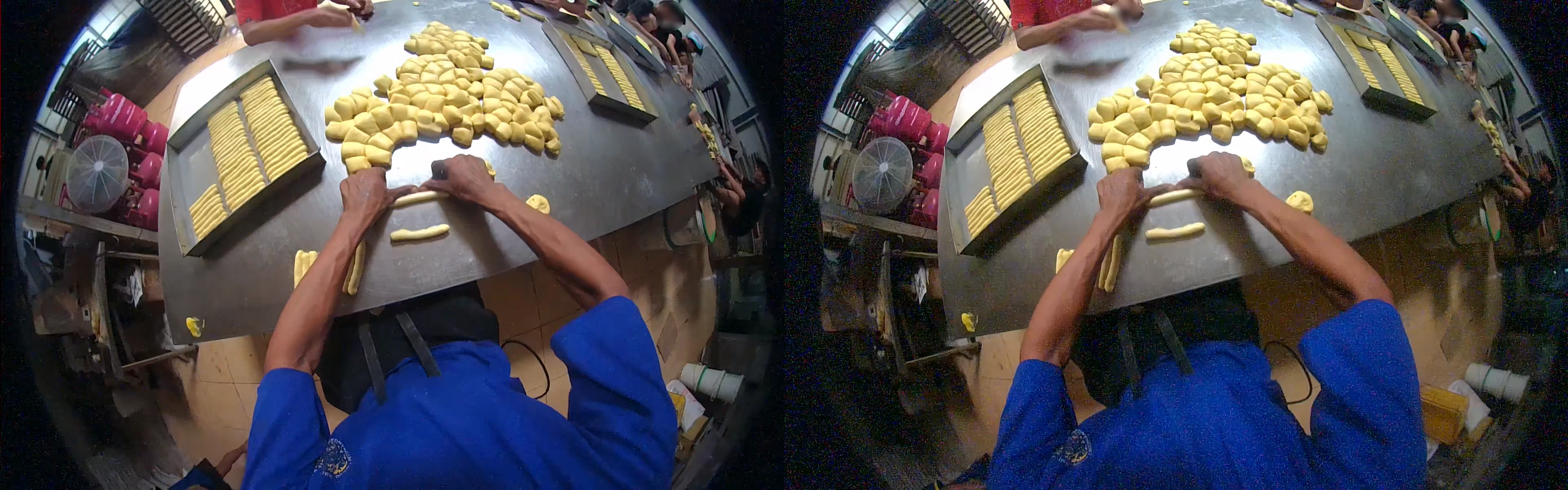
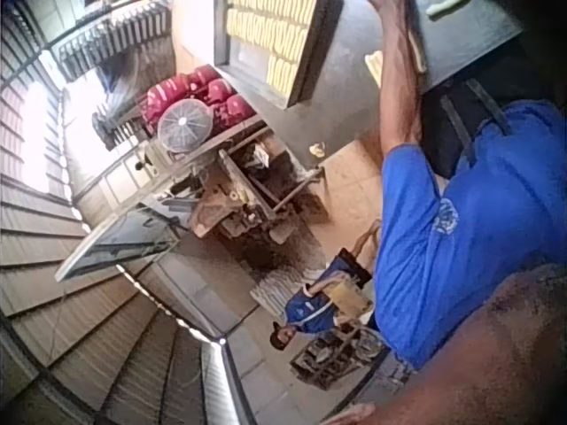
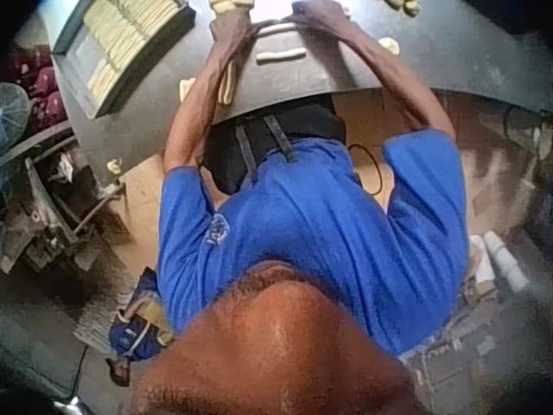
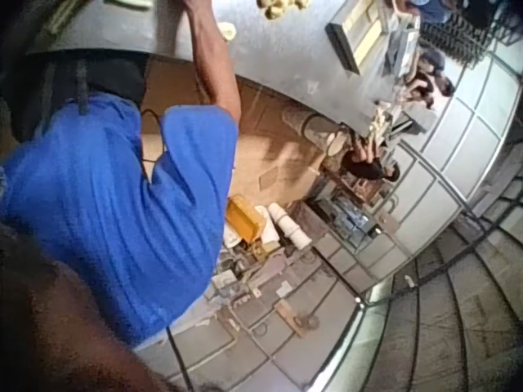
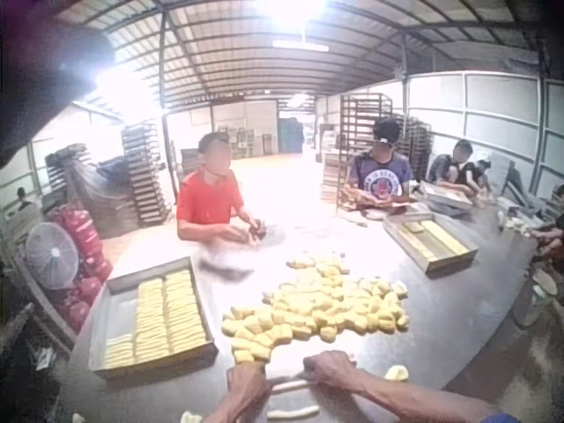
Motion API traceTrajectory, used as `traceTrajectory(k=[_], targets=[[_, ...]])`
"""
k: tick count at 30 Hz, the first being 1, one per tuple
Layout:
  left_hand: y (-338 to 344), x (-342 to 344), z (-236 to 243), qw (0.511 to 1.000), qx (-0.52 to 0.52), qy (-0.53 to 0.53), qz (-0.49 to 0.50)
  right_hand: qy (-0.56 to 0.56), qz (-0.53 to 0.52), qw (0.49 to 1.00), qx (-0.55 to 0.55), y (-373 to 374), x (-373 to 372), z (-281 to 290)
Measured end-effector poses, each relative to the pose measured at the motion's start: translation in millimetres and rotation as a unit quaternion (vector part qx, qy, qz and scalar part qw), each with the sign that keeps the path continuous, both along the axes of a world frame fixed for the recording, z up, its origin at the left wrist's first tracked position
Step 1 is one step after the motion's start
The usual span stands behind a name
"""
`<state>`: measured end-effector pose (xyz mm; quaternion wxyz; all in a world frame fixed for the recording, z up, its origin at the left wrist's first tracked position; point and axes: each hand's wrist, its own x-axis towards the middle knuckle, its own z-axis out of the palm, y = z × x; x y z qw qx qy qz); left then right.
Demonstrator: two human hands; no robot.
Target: Shaping individual pieces of dough and arranging them neatly on a baking tray.
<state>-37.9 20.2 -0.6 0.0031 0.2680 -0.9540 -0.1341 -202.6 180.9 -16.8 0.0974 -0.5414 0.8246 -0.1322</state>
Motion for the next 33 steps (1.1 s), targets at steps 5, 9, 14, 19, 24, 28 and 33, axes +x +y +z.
traceTrajectory(k=[5, 9, 14, 19, 24, 28, 33], targets=[[-1, 14, -8, 0.998, 0.014, 0.052, 0.015, -0.034, 0.008, 0.999, 0.007, 2, 0, 9], [-10, 14, -14, 0.998, 0.047, 0.034, 0.024, -0.093, -0.039, 0.995, -0.021, 9, -4, 12], [-3, 43, 0, 0.994, 0.111, -0.015, -0.007, -0.120, 0.022, 0.991, 0.051, 31, 23, 23], [16, 65, -14, 0.988, -0.049, 0.125, -0.071, -0.026, 0.005, 0.998, 0.061, 38, 52, 14], [15, 66, -8, 0.997, 0.073, 0.027, -0.014, -0.110, -0.049, 0.993, -0.016, 43, 51, 14], [24, 73, -11, 0.994, -0.002, 0.101, -0.046, -0.029, -0.011, 0.999, -0.030, 47, 59, 8], [10, 73, -5, 0.995, 0.091, 0.024, -0.027, -0.226, -0.074, 0.965, -0.107, 50, 42, 13]])
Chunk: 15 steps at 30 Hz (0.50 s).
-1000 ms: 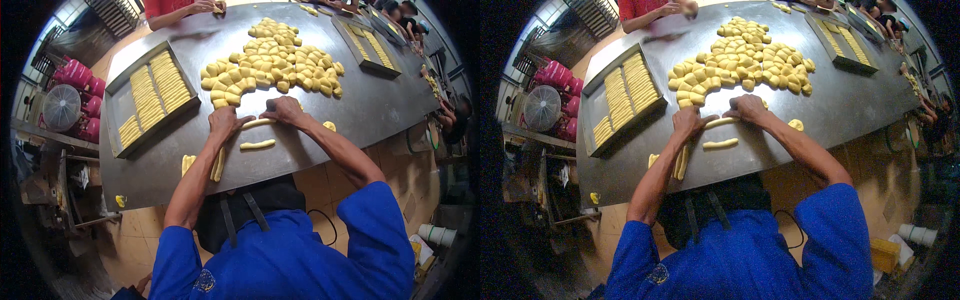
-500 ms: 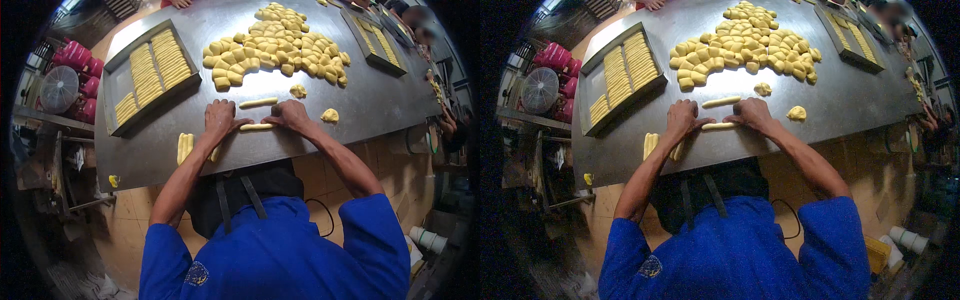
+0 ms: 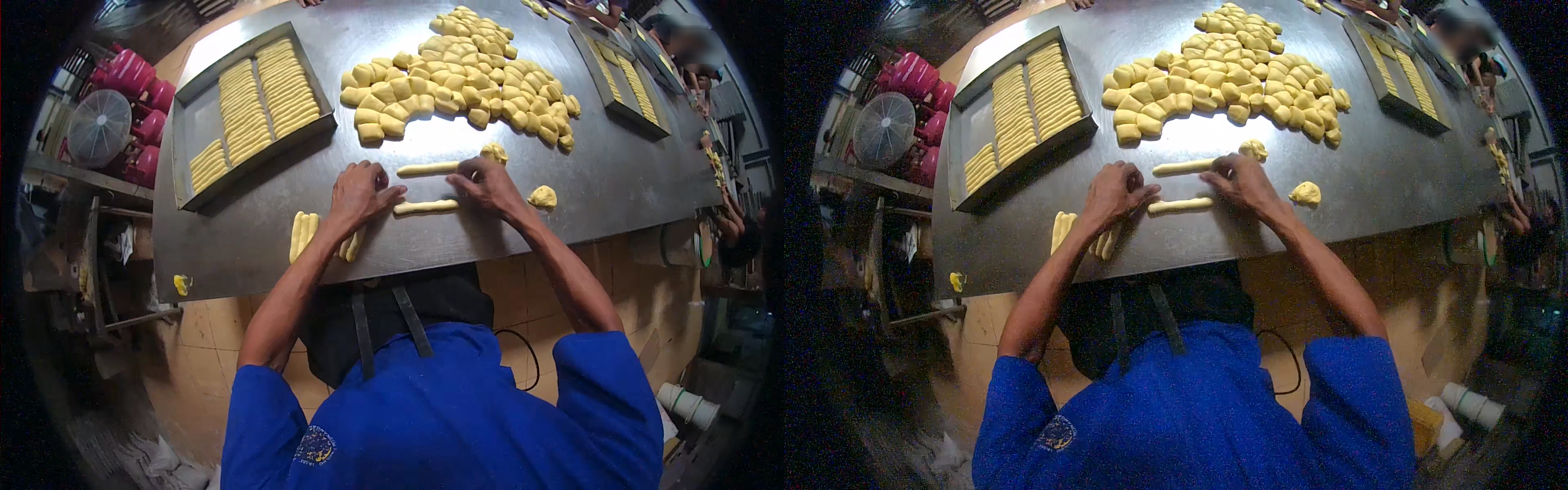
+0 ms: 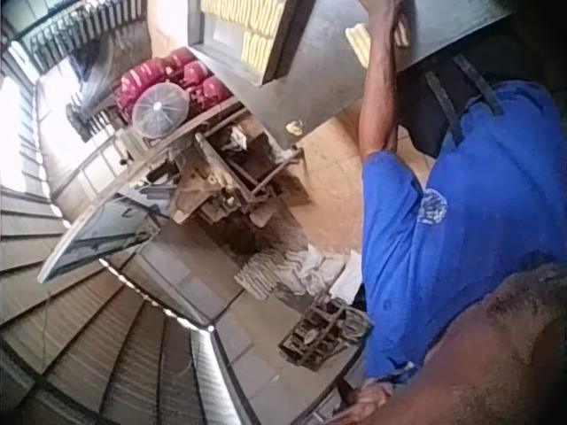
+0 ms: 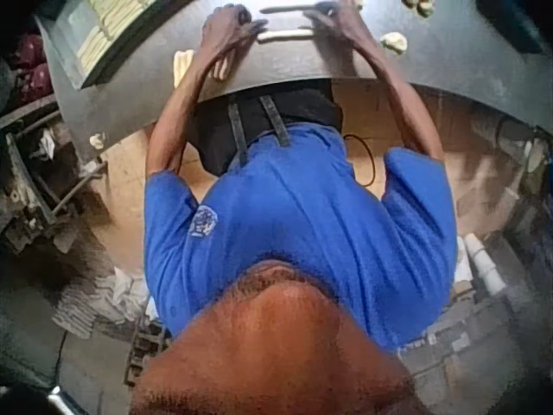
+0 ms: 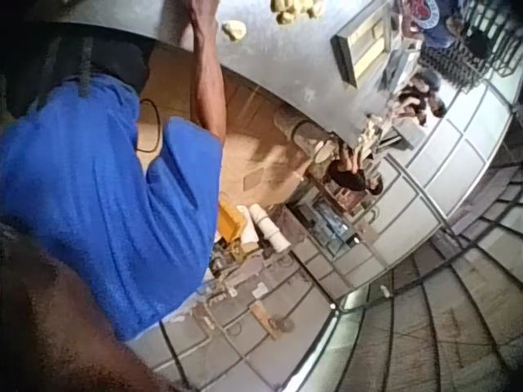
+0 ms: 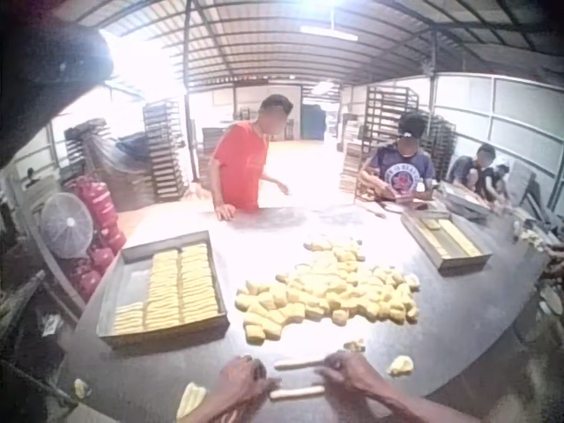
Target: Shaping individual pieces of dough and arranging them neatly on a baking tray.
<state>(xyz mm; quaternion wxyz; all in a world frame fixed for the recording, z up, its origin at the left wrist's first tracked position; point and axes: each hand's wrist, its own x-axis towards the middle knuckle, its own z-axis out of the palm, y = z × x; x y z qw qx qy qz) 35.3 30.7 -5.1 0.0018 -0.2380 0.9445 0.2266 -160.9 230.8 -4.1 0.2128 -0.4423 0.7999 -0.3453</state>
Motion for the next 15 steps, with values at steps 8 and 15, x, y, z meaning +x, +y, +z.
traceTrajectory(k=[8, 15], targets=[[-2, -30, -17, 0.974, 0.089, 0.195, -0.078, 0.225, 0.088, 0.967, -0.078, -17, -11, -34], [-4, -5, 10, 0.976, 0.137, 0.159, -0.064, -0.008, 0.022, 1.000, -0.011, -3, 7, 24]])
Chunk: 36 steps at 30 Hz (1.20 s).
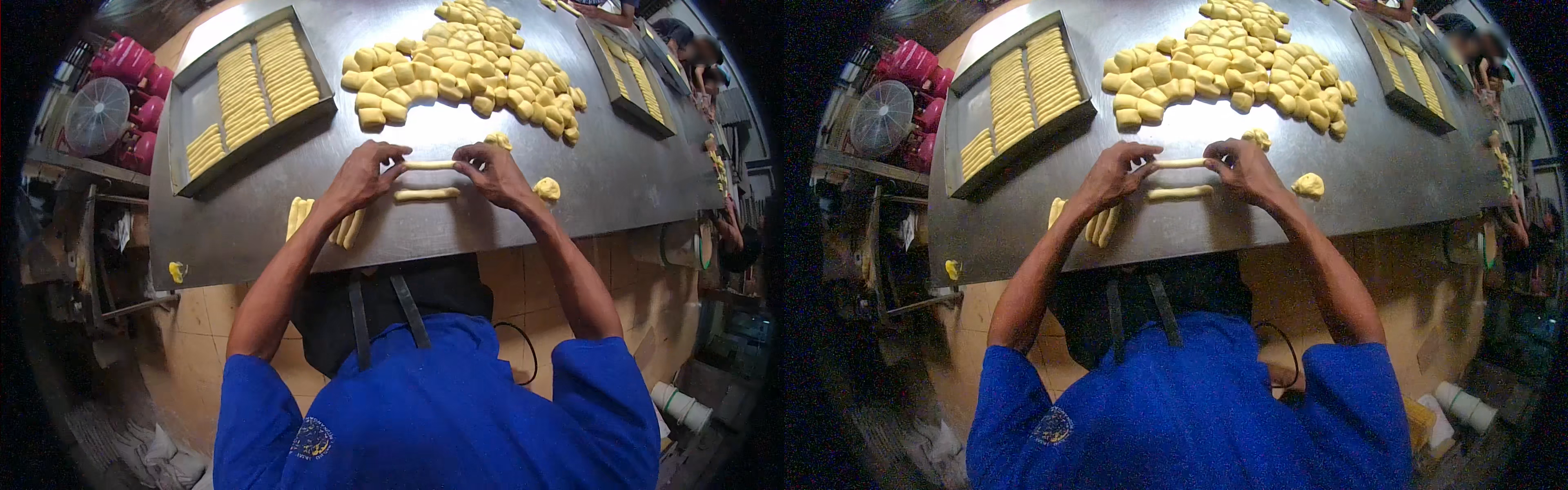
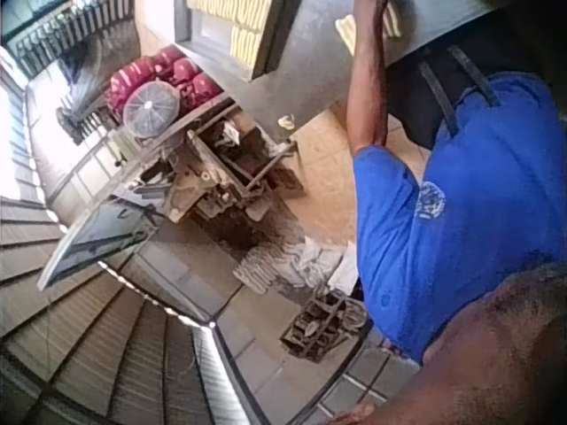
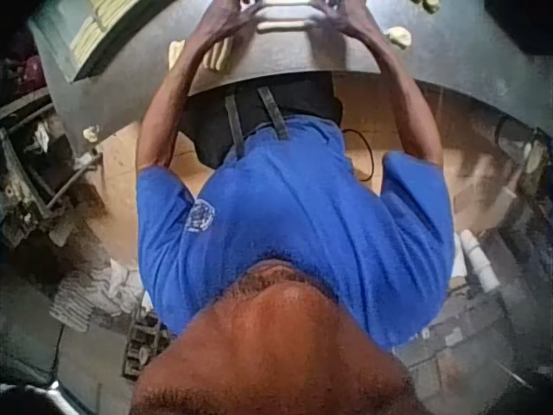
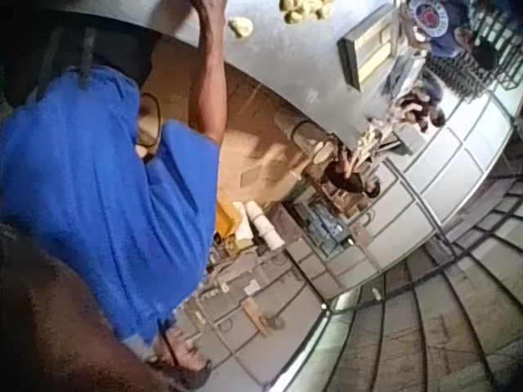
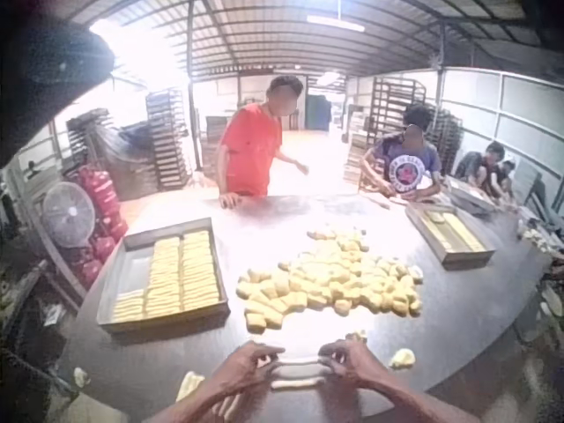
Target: Shaping individual pieces of dough and arranging them neatly on a baking tray.
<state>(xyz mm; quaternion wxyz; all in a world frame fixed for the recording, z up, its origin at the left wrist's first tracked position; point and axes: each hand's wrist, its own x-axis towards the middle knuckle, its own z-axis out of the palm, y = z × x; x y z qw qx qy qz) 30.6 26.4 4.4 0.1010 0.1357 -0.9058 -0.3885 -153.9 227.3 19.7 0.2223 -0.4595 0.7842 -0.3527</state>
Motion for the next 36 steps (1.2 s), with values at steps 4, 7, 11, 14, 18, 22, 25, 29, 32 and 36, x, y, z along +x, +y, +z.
traceTrajectory(k=[4, 7, 11, 14, 18, 22, 25, 29, 32, 36], targets=[[8, 10, -13, 0.994, 0.098, -0.039, -0.040, -0.017, 0.020, 0.998, 0.058, 5, 11, -11], [14, 15, -21, 0.997, 0.029, -0.023, -0.062, 0.046, 0.053, 0.995, 0.064, 10, 17, -23], [24, 19, -12, 0.998, -0.021, -0.031, -0.042, 0.164, 0.141, 0.976, -0.020, 29, 28, -26], [21, 22, -19, 0.995, -0.059, -0.054, -0.060, 0.180, 0.122, 0.976, 0.005, 21, 29, -15], [19, 30, -4, 0.999, -0.038, -0.006, 0.027, 0.020, -0.104, 0.994, 0.024, -9, 18, -2], [10, 31, -3, 0.996, -0.032, 0.001, 0.078, -0.088, -0.127, 0.979, 0.129, -80, 5, -24], [12, 26, 5, 0.994, -0.041, 0.009, 0.099, -0.022, -0.185, 0.971, 0.147, -134, 5, -40], [12, 31, 10, 0.992, -0.037, 0.023, 0.120, 0.010, -0.274, 0.959, 0.077, -177, 24, -38], [16, 29, 13, 0.994, -0.003, 0.032, 0.108, 0.003, -0.244, 0.969, 0.031, -161, 6, -60], [14, 59, 30, 0.990, 0.049, -0.002, 0.130, -0.223, -0.206, 0.951, -0.058, -79, -2, -67]])
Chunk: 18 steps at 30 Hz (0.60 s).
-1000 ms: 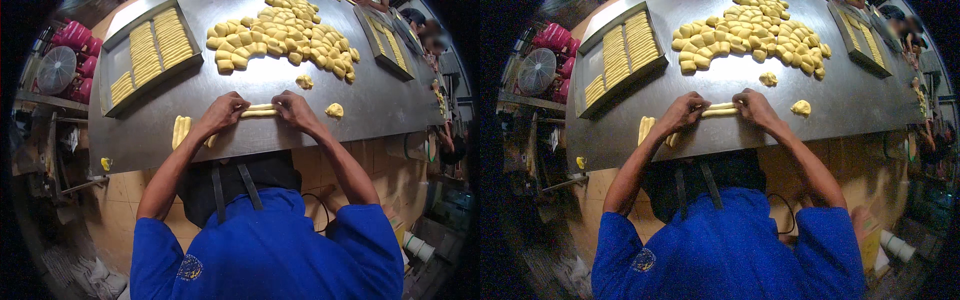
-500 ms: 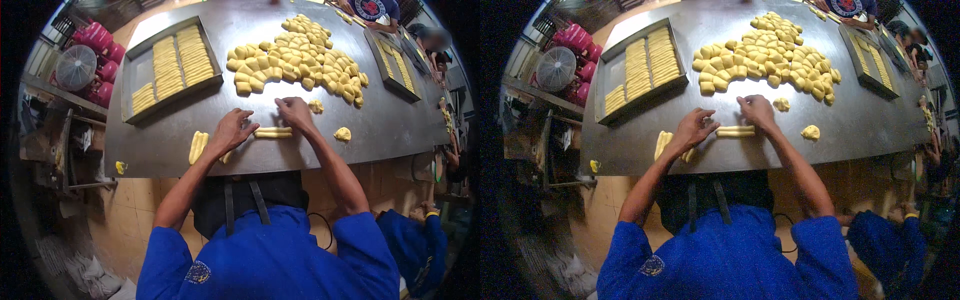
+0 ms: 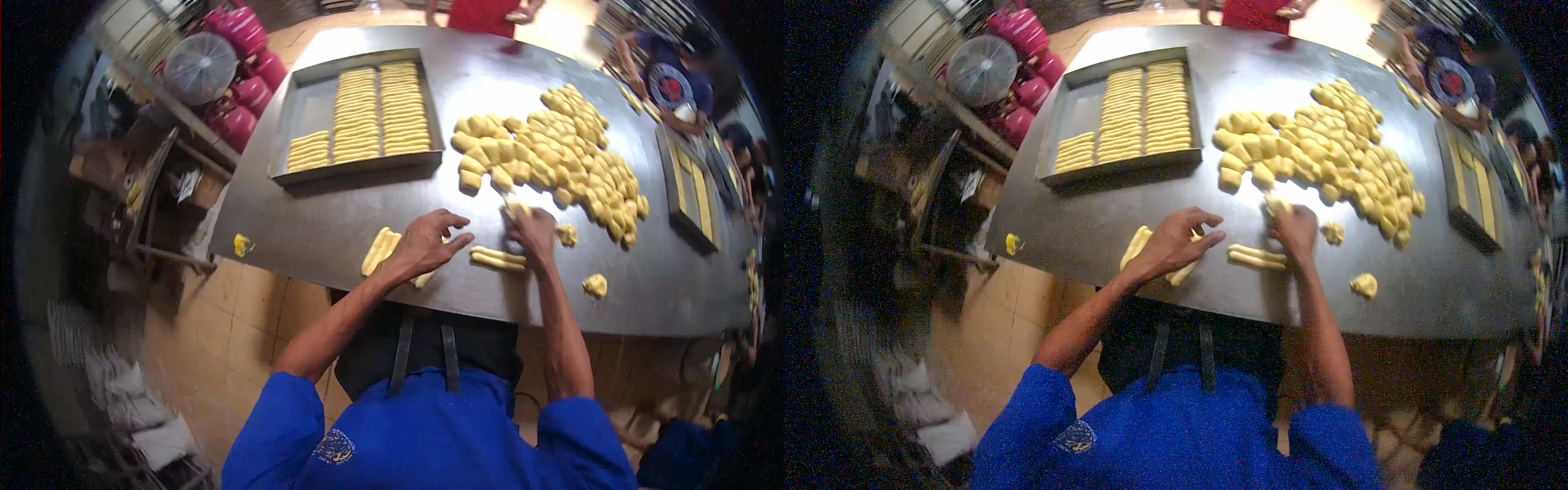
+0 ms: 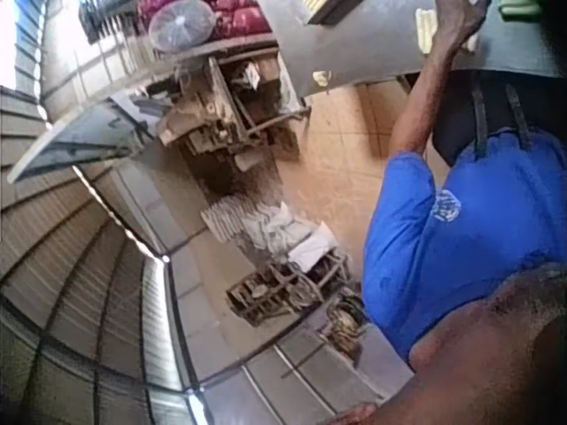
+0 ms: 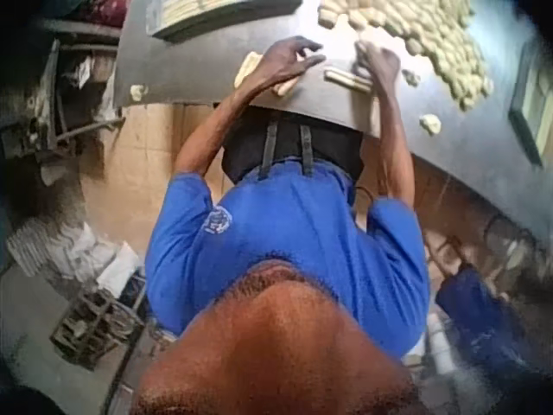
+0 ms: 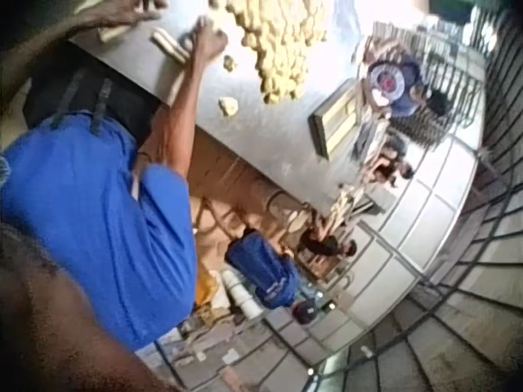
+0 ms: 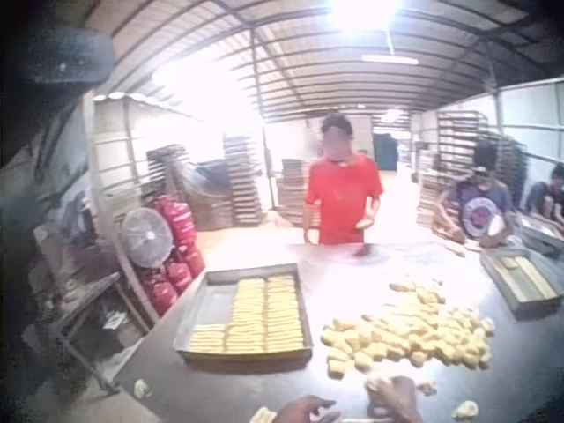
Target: Shaping individual pieces of dough and arranging them neatly on a baking tray.
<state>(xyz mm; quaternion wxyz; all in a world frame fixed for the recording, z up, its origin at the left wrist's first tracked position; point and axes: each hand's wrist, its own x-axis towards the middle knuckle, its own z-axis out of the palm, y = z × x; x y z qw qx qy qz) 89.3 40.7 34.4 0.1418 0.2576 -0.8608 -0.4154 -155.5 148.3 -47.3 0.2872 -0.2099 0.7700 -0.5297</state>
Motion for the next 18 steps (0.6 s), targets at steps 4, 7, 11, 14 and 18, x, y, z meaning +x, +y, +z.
traceTrajectory(k=[4, 7, 11, 14, 18], targets=[[6, 6, -3, 0.993, 0.118, 0.003, -0.002, 0.123, -0.031, 0.991, -0.053, 92, 4, 26], [26, -23, -12, 0.970, 0.233, 0.061, -0.035, 0.247, 0.092, 0.964, -0.004, 108, 34, 87], [49, -59, -22, 0.844, 0.491, 0.198, -0.086, 0.321, 0.216, 0.922, -0.029, 88, 72, 132], [45, -55, -9, 0.848, 0.499, 0.176, -0.033, 0.297, 0.188, 0.933, -0.077, 80, 83, 143], [47, -45, -16, 0.839, 0.482, 0.249, -0.040, 0.390, 0.181, 0.898, -0.094, 83, 80, 128]])
